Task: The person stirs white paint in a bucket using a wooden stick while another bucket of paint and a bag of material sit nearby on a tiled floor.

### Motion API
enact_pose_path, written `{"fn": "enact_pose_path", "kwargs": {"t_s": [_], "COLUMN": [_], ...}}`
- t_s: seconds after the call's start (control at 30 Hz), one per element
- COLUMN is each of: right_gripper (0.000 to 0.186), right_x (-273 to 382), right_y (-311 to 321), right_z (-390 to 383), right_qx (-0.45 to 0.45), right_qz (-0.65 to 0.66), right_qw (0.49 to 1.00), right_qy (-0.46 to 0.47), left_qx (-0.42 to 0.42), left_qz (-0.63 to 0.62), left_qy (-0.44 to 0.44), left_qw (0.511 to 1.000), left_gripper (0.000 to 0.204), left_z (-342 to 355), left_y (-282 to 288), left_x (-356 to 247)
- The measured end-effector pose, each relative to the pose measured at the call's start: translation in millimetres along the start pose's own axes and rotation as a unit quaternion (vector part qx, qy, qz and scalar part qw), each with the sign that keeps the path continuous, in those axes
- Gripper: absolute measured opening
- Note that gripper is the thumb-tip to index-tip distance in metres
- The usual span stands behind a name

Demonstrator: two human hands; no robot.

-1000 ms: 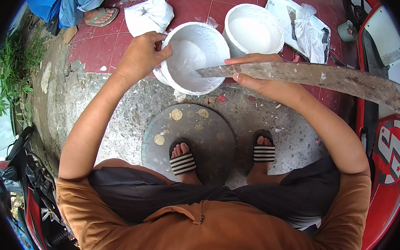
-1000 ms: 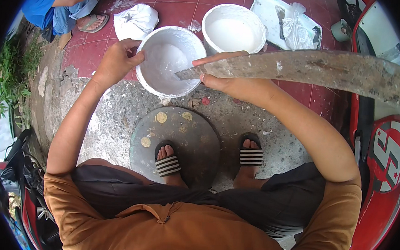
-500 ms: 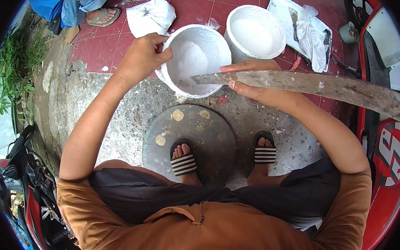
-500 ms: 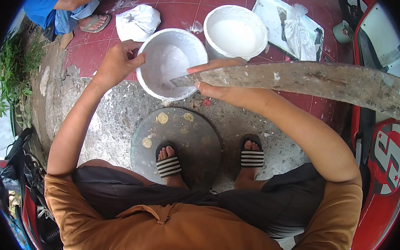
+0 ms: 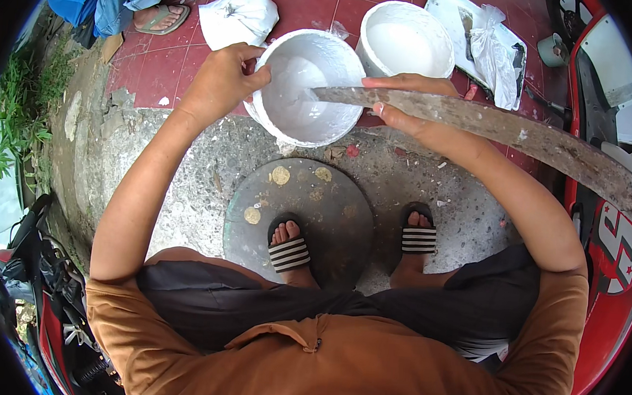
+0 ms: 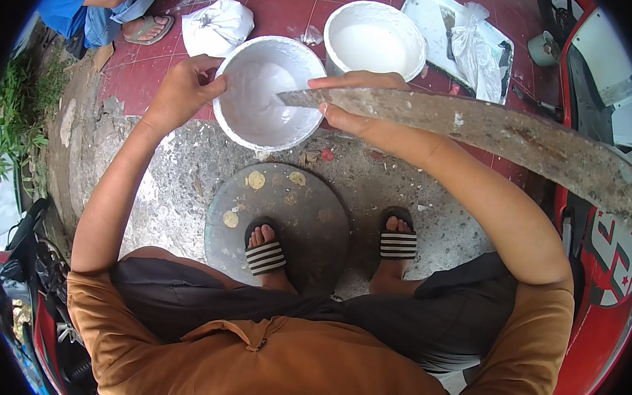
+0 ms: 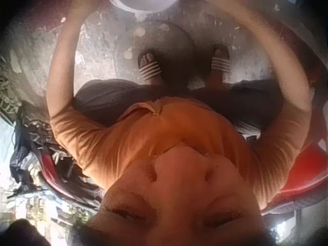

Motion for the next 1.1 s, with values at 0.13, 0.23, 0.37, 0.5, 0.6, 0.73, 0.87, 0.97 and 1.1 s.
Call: {"fn": "enact_pose_path", "kwargs": {"t_s": [0.13,0.23,0.37,0.5,0.6,0.73,0.87,0.97,1.1], "right_gripper": [0.036,0.034,0.035,0.035,0.035,0.034,0.033,0.033,0.035], "right_x": [1,9,3,-4,4,-4,-1,2,-6], "right_y": [0,-13,0,-2,-10,-3,-5,-11,0], "right_z": [10,17,9,21,14,9,18,15,13], "right_qx": [-0.056,-0.021,-0.002,-0.064,0.008,0.019,-0.037,0.010,0.020], "right_qz": [-0.033,-0.058,-0.071,-0.041,-0.038,-0.057,-0.051,-0.038,-0.064], "right_qw": [0.998,0.997,0.997,0.995,0.997,0.997,0.994,0.993,0.997], "right_qy": [0.013,0.054,0.017,0.070,0.061,0.054,0.086,0.113,0.045], "left_qx": [-0.012,-0.019,0.011,-0.004,-0.011,-0.018,-0.022,-0.024,0.006], "left_qz": [0.005,0.012,0.016,-0.002,0.011,0.022,0.013,-0.016,0.009], "left_qy": [-0.038,-0.047,-0.003,-0.019,-0.023,-0.040,-0.051,-0.003,-0.014], "left_qw": [0.999,0.999,1.000,1.000,1.000,0.999,0.998,1.000,1.000], "left_gripper": [0.039,0.037,0.036,0.040,0.040,0.035,0.034,0.033,0.034], "left_z": [-2,-2,1,-1,-2,-1,1,0,6], "left_y": [-1,-1,3,0,2,1,-2,-2,0], "left_x": [0,0,-4,-4,-3,-1,-1,3,10]}}
Point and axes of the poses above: each hand's wrist, its own z-axis towards the middle knuckle, its own y-axis out of the back of the hand, x = y × z, the point moved 2 cm from there along z, towards the middle knuckle, and after that the axes turned 2 degrees about -y, right-handed, at the moved point
